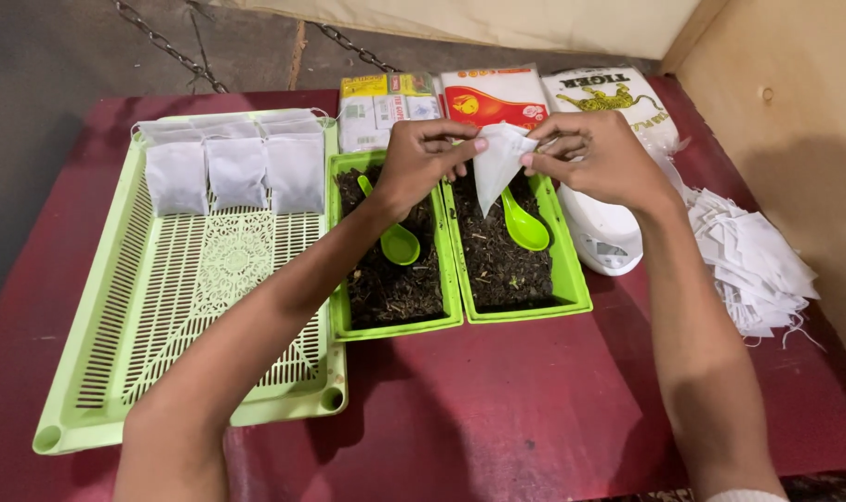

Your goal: Filling small tea bags with loose tea leaves using a plastic spoon

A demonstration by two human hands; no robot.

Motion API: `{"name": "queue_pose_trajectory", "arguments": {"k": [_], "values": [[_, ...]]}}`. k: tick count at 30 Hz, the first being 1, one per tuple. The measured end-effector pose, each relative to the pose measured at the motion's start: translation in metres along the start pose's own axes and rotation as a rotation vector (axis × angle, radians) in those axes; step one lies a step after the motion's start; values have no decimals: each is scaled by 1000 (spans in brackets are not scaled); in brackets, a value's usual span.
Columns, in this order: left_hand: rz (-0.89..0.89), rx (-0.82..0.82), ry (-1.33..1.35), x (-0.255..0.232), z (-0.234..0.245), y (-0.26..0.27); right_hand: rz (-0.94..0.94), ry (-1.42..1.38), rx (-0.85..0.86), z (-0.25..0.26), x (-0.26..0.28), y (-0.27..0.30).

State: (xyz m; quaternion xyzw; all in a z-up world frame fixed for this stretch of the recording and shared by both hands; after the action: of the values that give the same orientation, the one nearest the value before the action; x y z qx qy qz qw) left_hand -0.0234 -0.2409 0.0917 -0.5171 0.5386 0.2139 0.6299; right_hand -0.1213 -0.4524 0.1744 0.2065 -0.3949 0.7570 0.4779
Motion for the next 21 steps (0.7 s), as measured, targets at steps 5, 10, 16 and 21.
{"name": "queue_pose_trajectory", "arguments": {"k": [5, 10, 16, 21], "values": [[-49, 18, 65, 3, -1, -2, 23, -101, -38, -6, -8, -1], [-15, 62, 7, -14, -2, 1, -163, -40, -153, -8, 7, -2], [13, -72, -102, 8, 11, -4, -228, -55, -165, -12, -1, -1], [-104, -141, -129, 8, 24, -7, -401, 210, 146, -35, -3, 0]]}}
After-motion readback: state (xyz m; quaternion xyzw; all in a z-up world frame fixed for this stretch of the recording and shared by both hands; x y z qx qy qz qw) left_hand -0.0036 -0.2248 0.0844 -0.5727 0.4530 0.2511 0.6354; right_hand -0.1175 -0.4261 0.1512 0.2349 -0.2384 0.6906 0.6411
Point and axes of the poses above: each hand's wrist, its own y-axis away from the middle knuckle, its own z-axis out of the back of the hand, x = y × z, the point moved 2 cm from there along -y, towards the middle knuckle, and after that the axes turned 6 degrees about -x, right-handed, at the moved point
